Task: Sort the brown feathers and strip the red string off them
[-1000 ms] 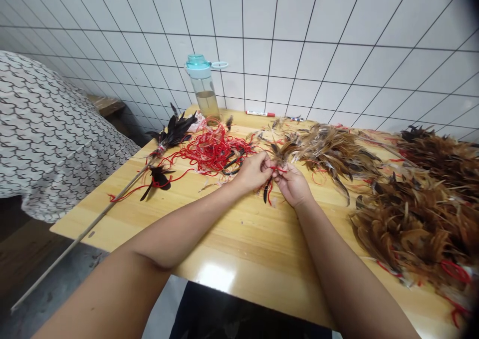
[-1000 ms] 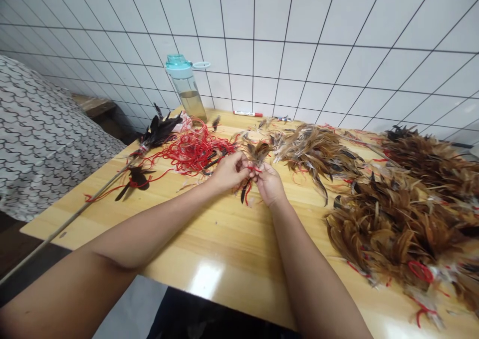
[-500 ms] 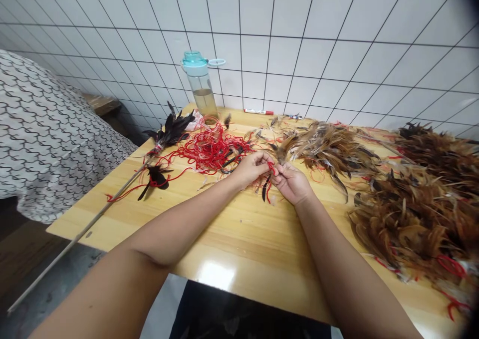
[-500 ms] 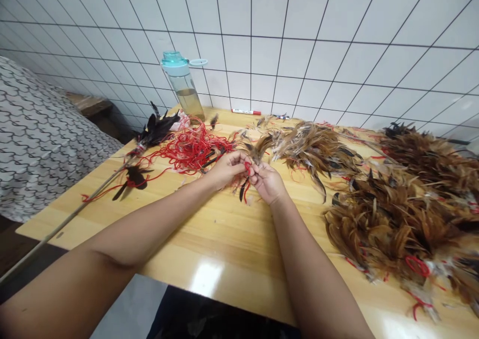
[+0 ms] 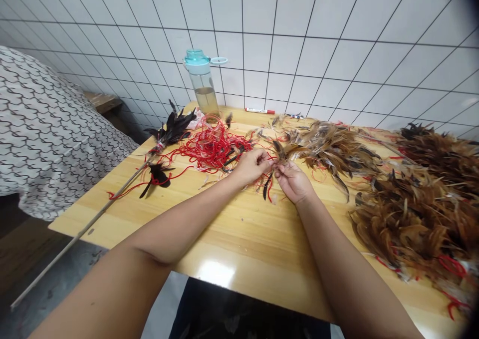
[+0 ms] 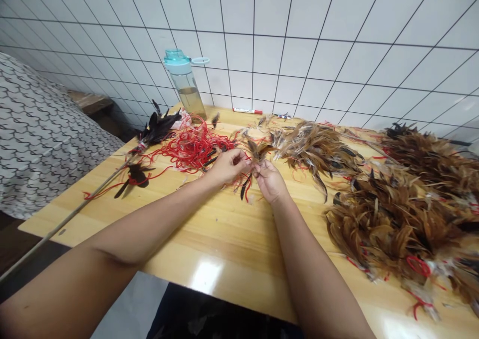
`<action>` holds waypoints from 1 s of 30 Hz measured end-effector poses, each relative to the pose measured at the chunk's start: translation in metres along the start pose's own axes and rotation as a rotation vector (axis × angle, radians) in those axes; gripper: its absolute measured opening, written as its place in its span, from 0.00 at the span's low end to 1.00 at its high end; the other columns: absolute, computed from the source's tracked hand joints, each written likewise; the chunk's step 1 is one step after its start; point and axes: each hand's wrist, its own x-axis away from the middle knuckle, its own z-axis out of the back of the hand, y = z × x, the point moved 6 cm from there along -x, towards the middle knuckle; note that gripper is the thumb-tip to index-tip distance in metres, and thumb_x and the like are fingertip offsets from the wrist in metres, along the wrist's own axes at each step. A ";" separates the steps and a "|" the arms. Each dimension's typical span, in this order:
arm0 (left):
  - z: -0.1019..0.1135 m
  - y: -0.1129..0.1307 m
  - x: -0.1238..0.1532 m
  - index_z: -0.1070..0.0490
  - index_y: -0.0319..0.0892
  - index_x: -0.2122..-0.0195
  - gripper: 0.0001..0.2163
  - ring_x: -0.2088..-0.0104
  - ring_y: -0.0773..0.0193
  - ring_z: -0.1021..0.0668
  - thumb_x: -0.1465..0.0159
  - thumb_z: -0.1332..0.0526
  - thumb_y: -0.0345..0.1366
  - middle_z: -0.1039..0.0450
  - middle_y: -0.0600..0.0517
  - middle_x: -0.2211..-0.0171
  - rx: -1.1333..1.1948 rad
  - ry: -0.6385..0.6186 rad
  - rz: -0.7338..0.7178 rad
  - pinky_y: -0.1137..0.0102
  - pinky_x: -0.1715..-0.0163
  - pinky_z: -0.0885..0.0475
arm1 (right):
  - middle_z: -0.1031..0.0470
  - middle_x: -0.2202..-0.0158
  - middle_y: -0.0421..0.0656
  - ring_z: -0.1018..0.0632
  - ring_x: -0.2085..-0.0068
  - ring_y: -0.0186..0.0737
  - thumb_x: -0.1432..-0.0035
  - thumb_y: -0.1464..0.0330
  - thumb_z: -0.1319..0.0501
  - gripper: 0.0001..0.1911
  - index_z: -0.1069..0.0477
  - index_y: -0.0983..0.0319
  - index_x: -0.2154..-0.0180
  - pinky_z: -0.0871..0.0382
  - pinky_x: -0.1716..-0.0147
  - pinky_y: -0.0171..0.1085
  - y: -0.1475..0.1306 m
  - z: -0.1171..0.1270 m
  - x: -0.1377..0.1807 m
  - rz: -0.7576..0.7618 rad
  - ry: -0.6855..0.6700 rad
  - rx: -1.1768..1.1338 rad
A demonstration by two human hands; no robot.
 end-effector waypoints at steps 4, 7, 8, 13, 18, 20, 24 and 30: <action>0.005 0.001 -0.002 0.33 0.39 0.73 0.06 0.74 0.70 0.32 0.45 0.40 0.36 0.32 0.55 0.75 -0.023 0.007 -0.015 0.74 0.72 0.39 | 0.31 0.72 0.38 0.28 0.64 0.33 0.58 0.75 0.36 0.12 0.39 0.60 0.78 0.40 0.73 0.31 -0.003 0.005 -0.002 0.036 0.044 0.020; 0.007 -0.001 -0.003 0.34 0.39 0.72 0.06 0.74 0.70 0.32 0.45 0.40 0.36 0.33 0.56 0.76 0.030 0.010 -0.006 0.75 0.72 0.37 | 0.31 0.71 0.39 0.28 0.64 0.34 0.58 0.74 0.36 0.12 0.40 0.60 0.78 0.39 0.72 0.32 -0.005 0.008 -0.003 0.058 0.071 0.026; 0.007 -0.001 -0.003 0.34 0.39 0.72 0.05 0.74 0.71 0.32 0.45 0.40 0.35 0.32 0.56 0.75 0.029 0.009 -0.006 0.75 0.72 0.37 | 0.31 0.71 0.39 0.28 0.64 0.34 0.58 0.74 0.35 0.12 0.40 0.60 0.78 0.40 0.72 0.32 -0.006 0.008 -0.003 0.063 0.072 0.030; 0.009 0.005 -0.003 0.31 0.40 0.69 0.03 0.73 0.70 0.30 0.43 0.42 0.32 0.29 0.55 0.73 -0.128 -0.025 -0.076 0.74 0.70 0.37 | 0.32 0.71 0.38 0.30 0.65 0.33 0.60 0.74 0.35 0.10 0.37 0.60 0.76 0.41 0.73 0.31 -0.007 0.005 -0.001 0.072 0.066 0.071; 0.011 0.017 -0.003 0.29 0.39 0.71 0.08 0.70 0.67 0.28 0.39 0.44 0.36 0.27 0.52 0.73 -0.294 -0.041 -0.180 0.72 0.68 0.37 | 0.38 0.76 0.37 0.33 0.68 0.33 0.62 0.73 0.36 0.11 0.40 0.60 0.79 0.44 0.74 0.32 -0.008 0.000 0.001 0.090 0.059 0.099; 0.011 0.018 -0.003 0.28 0.39 0.70 0.10 0.70 0.67 0.28 0.37 0.46 0.36 0.27 0.51 0.72 -0.285 -0.058 -0.194 0.72 0.68 0.36 | 0.41 0.78 0.36 0.35 0.70 0.33 0.62 0.73 0.36 0.13 0.42 0.60 0.80 0.44 0.74 0.32 -0.009 -0.002 0.002 0.103 0.053 0.118; 0.009 0.019 -0.002 0.27 0.39 0.70 0.11 0.69 0.66 0.26 0.37 0.47 0.37 0.25 0.50 0.71 -0.338 -0.096 -0.212 0.72 0.68 0.36 | 0.44 0.79 0.36 0.39 0.73 0.32 0.61 0.72 0.37 0.13 0.43 0.60 0.81 0.45 0.74 0.32 -0.009 -0.004 0.003 0.121 0.053 0.161; 0.007 0.027 0.006 0.27 0.40 0.72 0.11 0.71 0.62 0.27 0.38 0.47 0.36 0.26 0.48 0.72 -0.612 -0.093 -0.236 0.70 0.71 0.39 | 0.46 0.79 0.35 0.41 0.75 0.31 0.57 0.66 0.37 0.15 0.44 0.59 0.80 0.43 0.73 0.33 -0.008 -0.005 0.002 0.160 0.038 0.322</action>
